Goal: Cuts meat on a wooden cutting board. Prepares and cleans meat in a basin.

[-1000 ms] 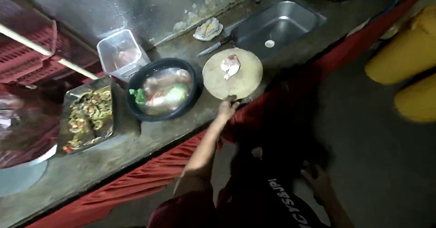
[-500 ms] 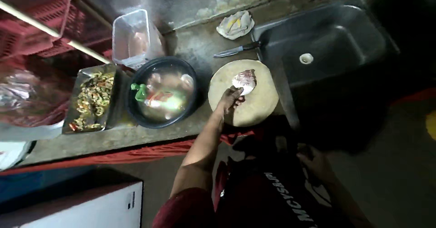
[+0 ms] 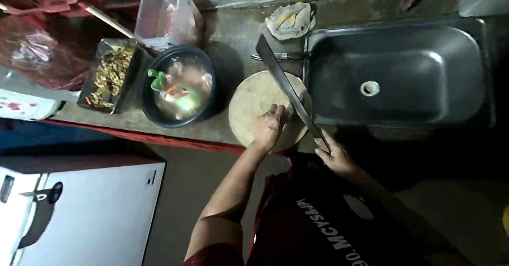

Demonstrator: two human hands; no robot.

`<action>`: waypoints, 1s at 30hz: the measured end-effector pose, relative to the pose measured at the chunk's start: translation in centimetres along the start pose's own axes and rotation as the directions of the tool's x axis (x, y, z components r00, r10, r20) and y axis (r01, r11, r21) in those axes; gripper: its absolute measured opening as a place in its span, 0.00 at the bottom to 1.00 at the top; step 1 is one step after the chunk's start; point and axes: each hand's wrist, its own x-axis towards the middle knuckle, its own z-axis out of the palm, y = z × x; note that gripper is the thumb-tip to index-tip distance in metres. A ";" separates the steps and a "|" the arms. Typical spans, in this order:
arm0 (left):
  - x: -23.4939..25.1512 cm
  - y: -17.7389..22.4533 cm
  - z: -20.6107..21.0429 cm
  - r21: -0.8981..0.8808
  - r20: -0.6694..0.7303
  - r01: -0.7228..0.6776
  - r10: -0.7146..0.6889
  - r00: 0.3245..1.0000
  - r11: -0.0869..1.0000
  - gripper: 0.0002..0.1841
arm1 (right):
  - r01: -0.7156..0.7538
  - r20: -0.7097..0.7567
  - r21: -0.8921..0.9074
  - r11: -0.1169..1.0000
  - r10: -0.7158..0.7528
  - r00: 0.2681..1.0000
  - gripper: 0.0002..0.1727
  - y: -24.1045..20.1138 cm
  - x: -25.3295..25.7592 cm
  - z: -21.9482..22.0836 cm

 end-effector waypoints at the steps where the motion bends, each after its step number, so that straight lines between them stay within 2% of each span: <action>1: -0.8 -0.6 0.8 -0.082 0.002 0.080 -0.080 0.997 0.993 0.12 | -0.011 0.017 -0.033 0.999 0.012 1.000 0.38 1.8 0.4 0.1; 4: -2.0 -3.4 3.6 -0.375 -0.018 0.253 -0.280 0.960 0.892 0.17 | -0.020 0.033 -0.125 0.992 0.024 0.999 0.38 5.2 -0.2 0.4; 6: -2.2 -4.6 4.9 -0.525 -0.001 0.332 -0.391 0.920 0.784 0.19 | -0.003 0.043 -0.158 0.987 0.010 0.999 0.38 5.1 -1.1 0.8; 8: -1.0 -5.9 5.7 -0.648 0.027 0.418 -0.529 0.848 0.637 0.21 | 0.000 0.059 -0.125 0.992 0.007 0.998 0.40 4.6 -1.3 1.2; 10: -0.2 -6.8 6.4 -0.735 -0.002 0.410 -0.607 0.795 0.540 0.19 | -0.038 0.040 -0.104 0.994 0.042 0.998 0.40 3.9 -1.1 1.5; 13: -0.2 -7.5 7.0 -0.794 -0.034 0.352 -0.614 0.789 0.496 0.16 | -0.095 0.032 -0.062 0.993 0.097 0.995 0.38 2.7 -0.8 1.9; 18: 0.1 -8.3 7.6 -0.821 -0.037 0.317 -0.599 0.800 0.474 0.15 | 0.005 0.017 -0.143 0.990 -0.002 1.000 0.34 1.3 -0.4 1.9; 22: 0.7 -8.4 7.2 -0.833 -0.046 0.294 -0.588 0.808 0.469 0.15 | 0.154 -0.035 -0.182 0.971 -0.163 0.986 0.32 -0.3 0.2 1.9; 27: 1.2 -8.0 7.0 -0.841 -0.061 0.277 -0.592 0.804 0.464 0.14 | 0.316 -0.126 -0.244 0.917 -0.353 0.927 0.31 -0.8 0.9 2.4; 29: 1.4 -8.1 7.1 -0.837 -0.061 0.293 -0.611 0.790 0.463 0.13 | 0.277 -0.092 -0.328 0.903 -0.322 0.942 0.30 0.4 1.5 2.7; 30: 1.4 -8.2 7.2 -0.833 -0.064 0.298 -0.617 0.785 0.466 0.13 | 0.224 -0.047 -0.364 0.904 -0.258 0.965 0.30 1.4 1.9 2.9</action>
